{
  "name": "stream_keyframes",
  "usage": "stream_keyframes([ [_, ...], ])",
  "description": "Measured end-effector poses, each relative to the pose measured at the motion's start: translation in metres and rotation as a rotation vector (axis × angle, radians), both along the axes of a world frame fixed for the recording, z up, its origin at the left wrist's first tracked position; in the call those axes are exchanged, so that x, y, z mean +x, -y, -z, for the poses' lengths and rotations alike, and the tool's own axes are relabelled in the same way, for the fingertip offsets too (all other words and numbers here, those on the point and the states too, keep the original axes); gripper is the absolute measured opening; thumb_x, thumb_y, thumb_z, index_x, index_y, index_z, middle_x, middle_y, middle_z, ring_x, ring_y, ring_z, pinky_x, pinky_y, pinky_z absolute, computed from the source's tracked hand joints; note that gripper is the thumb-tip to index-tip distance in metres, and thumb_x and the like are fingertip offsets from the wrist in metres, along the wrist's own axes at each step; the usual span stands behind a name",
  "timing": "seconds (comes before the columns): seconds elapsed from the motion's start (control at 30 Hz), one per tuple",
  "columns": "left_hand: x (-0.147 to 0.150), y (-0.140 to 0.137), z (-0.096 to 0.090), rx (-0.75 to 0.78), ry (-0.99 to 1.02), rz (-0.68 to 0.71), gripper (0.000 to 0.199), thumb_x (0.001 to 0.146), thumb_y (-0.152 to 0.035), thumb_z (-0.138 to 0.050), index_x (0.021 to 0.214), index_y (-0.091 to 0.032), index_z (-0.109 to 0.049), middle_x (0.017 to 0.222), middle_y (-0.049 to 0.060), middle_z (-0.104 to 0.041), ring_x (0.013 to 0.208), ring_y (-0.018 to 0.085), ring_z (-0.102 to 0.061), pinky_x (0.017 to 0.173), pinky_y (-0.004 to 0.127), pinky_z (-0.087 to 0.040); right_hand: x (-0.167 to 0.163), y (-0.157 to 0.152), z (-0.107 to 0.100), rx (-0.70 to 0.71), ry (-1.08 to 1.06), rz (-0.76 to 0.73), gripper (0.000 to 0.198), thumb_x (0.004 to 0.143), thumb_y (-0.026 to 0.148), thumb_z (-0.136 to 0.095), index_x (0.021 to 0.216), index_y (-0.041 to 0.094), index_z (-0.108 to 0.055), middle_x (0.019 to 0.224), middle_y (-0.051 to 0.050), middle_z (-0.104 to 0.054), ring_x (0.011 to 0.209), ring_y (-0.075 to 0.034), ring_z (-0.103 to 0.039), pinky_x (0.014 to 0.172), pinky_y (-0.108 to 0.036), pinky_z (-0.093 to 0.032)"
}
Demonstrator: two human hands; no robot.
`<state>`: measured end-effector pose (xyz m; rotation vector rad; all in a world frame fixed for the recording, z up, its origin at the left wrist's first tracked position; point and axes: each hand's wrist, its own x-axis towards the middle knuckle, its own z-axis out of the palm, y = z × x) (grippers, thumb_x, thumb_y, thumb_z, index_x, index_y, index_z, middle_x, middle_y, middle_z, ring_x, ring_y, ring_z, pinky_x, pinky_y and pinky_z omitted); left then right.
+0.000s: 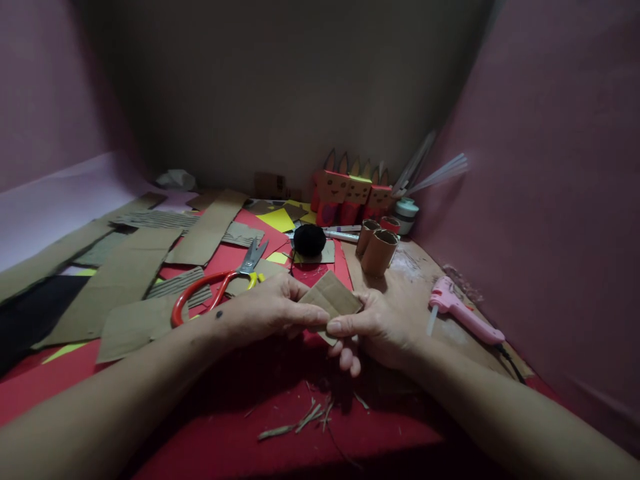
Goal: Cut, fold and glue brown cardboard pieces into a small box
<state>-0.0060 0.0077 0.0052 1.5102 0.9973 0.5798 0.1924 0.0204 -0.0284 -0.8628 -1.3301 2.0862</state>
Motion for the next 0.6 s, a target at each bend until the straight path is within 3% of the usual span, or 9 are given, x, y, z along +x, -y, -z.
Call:
stream_keyframes([
  [0.27, 0.0, -0.002, 0.008, 0.01, 0.021, 0.011, 0.028, 0.073, -0.044, -0.067, 0.067, -0.016, -0.064, 0.052, -0.003, -0.05, 0.047, 0.009, -0.037, 0.046, 0.025, -0.024, 0.001, 0.001, -0.004, 0.039, -0.054, -0.005, 0.039, 0.068, 0.02, -0.082, 0.099, 0.011, -0.062, 0.063, -0.005, -0.071, 0.045, -0.015, -0.066, 0.039, -0.02, -0.054],
  [0.37, -0.002, -0.006, 0.012, -0.043, 0.046, -0.007, 0.03, 0.074, -0.044, -0.069, 0.065, -0.017, -0.061, 0.047, -0.006, -0.042, 0.042, 0.007, -0.03, 0.043, 0.023, -0.019, 0.002, 0.0, -0.004, 0.049, -0.048, 0.007, 0.04, 0.069, 0.021, -0.082, 0.1, 0.012, -0.06, 0.063, -0.004, -0.071, 0.045, -0.015, -0.066, 0.038, -0.02, -0.053],
  [0.5, 0.0, -0.008, 0.012, -0.087, 0.074, -0.019, 0.03, 0.073, -0.041, -0.073, 0.066, -0.014, -0.063, 0.053, -0.003, -0.052, 0.045, 0.006, -0.037, 0.043, 0.021, -0.021, 0.0, -0.003, -0.003, 0.081, -0.076, -0.012, 0.041, 0.071, 0.025, -0.081, 0.104, 0.013, -0.058, 0.065, -0.004, -0.071, 0.046, -0.015, -0.066, 0.04, -0.021, -0.054],
  [0.6, 0.002, -0.009, 0.012, -0.184, 0.13, -0.084, 0.027, 0.068, -0.038, -0.075, 0.063, -0.014, -0.062, 0.048, -0.004, -0.05, 0.04, 0.005, -0.033, 0.039, 0.021, -0.016, -0.002, -0.005, -0.002, 0.073, -0.157, -0.044, 0.041, 0.072, 0.026, -0.077, 0.105, 0.014, -0.056, 0.066, -0.005, -0.072, 0.048, -0.016, -0.067, 0.042, -0.023, -0.055],
])
